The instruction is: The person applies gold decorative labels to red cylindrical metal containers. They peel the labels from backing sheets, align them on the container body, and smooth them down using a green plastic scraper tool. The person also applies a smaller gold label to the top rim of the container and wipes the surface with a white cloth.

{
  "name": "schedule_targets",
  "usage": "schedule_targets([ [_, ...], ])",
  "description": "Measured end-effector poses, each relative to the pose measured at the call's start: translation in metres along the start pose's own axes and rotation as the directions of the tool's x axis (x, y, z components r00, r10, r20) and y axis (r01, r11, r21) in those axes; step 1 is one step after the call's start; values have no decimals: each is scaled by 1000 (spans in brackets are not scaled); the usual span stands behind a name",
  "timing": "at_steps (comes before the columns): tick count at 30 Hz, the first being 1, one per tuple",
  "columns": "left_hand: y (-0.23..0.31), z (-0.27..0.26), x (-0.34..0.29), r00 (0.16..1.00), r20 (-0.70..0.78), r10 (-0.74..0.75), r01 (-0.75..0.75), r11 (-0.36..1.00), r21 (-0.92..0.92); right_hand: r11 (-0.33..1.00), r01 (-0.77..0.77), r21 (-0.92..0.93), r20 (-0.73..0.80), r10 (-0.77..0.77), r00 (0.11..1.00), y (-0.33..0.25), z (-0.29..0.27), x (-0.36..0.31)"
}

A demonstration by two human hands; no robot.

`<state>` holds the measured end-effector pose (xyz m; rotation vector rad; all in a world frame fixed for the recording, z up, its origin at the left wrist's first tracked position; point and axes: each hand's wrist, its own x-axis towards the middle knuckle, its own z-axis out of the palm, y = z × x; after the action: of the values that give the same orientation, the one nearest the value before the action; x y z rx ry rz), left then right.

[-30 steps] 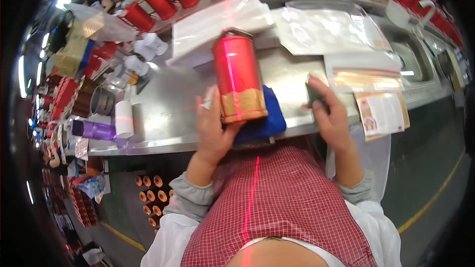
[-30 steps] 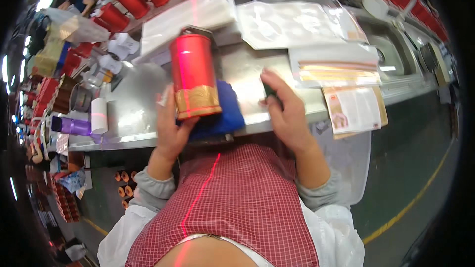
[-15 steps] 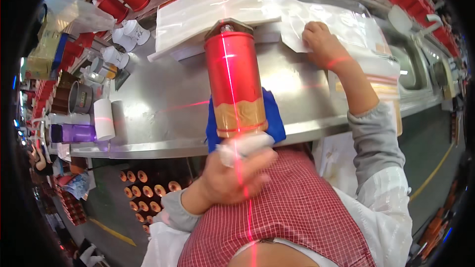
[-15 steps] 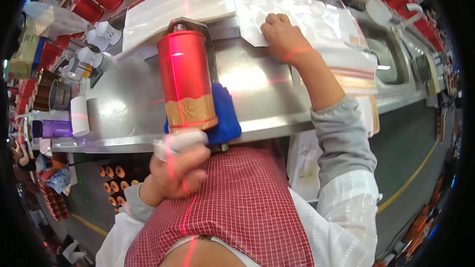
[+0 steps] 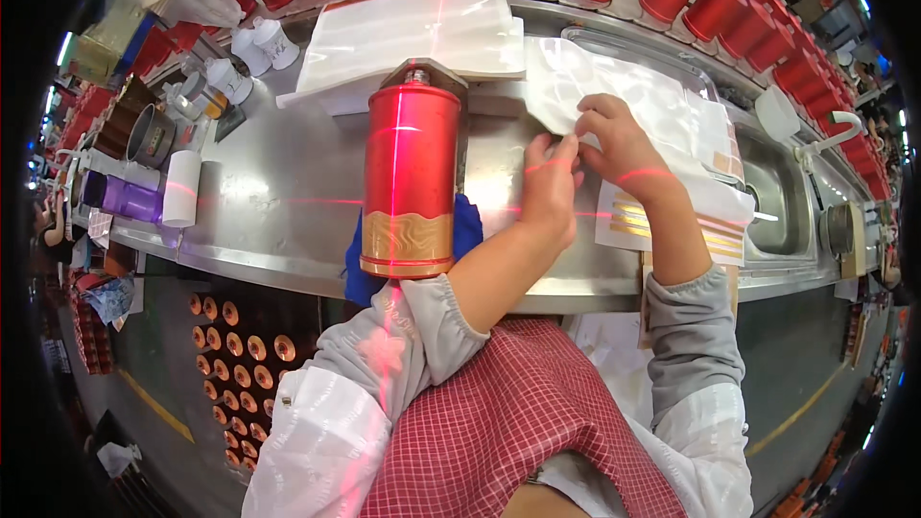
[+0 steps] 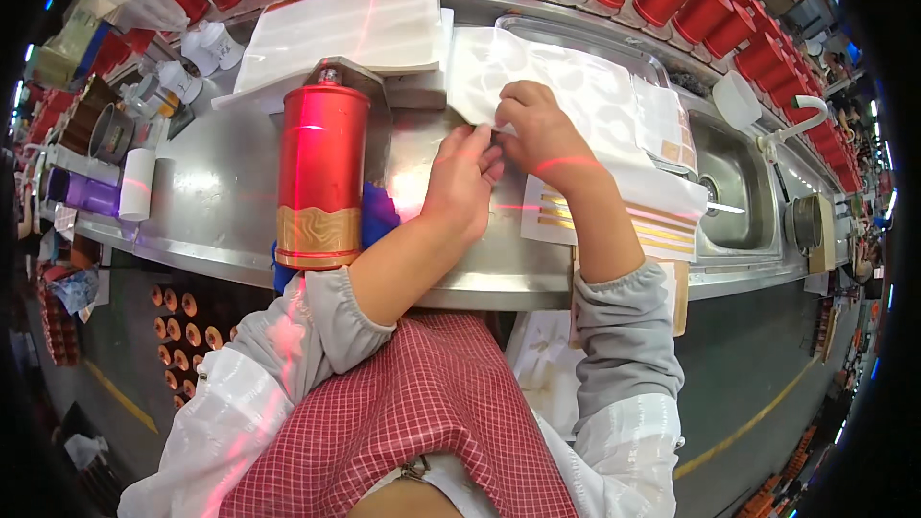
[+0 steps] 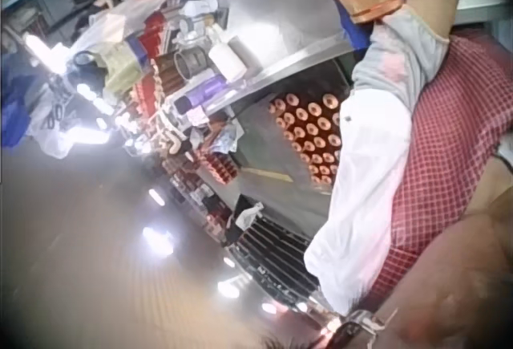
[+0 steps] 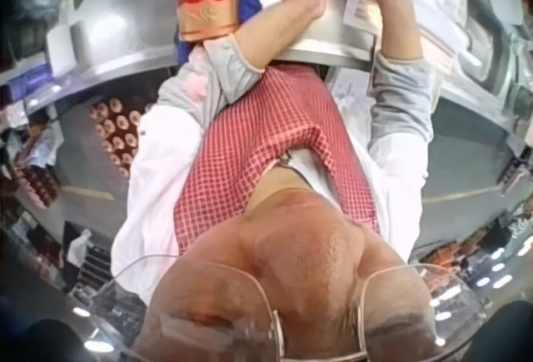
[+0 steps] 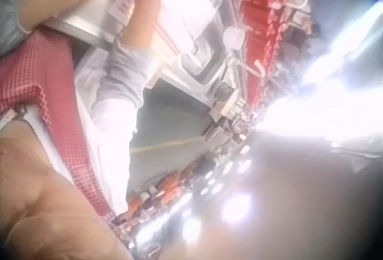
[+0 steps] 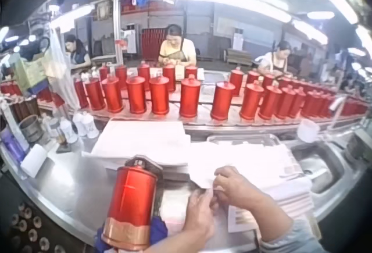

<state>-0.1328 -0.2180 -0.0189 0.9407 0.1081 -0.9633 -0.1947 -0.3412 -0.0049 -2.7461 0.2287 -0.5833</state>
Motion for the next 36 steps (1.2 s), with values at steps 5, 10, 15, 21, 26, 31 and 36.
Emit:
schedule_targets([
  [5,-15,-16,26,1000,28,-13,11,998,59,997,-54,51,105,48,993,2,-1,-4],
  [10,-7,-13,26,999,31,-16,13,994,106,995,-51,81,99,43,994,4,-3,-5],
  [15,-11,-16,27,999,44,18,-24,990,140,991,9,135,91,-21,996,9,0,-3],
  [21,-15,-19,34,997,63,35,-43,989,143,978,8,207,142,-38,989,17,1,10],
  [26,-13,-16,32,997,62,38,-46,990,132,980,-72,188,227,28,973,15,-2,17],
  [31,-13,-13,33,998,47,42,-47,993,107,969,-104,224,255,45,966,20,-3,18],
  [36,-12,-14,32,994,91,53,-65,989,131,970,-115,215,281,51,958,21,-4,19],
])
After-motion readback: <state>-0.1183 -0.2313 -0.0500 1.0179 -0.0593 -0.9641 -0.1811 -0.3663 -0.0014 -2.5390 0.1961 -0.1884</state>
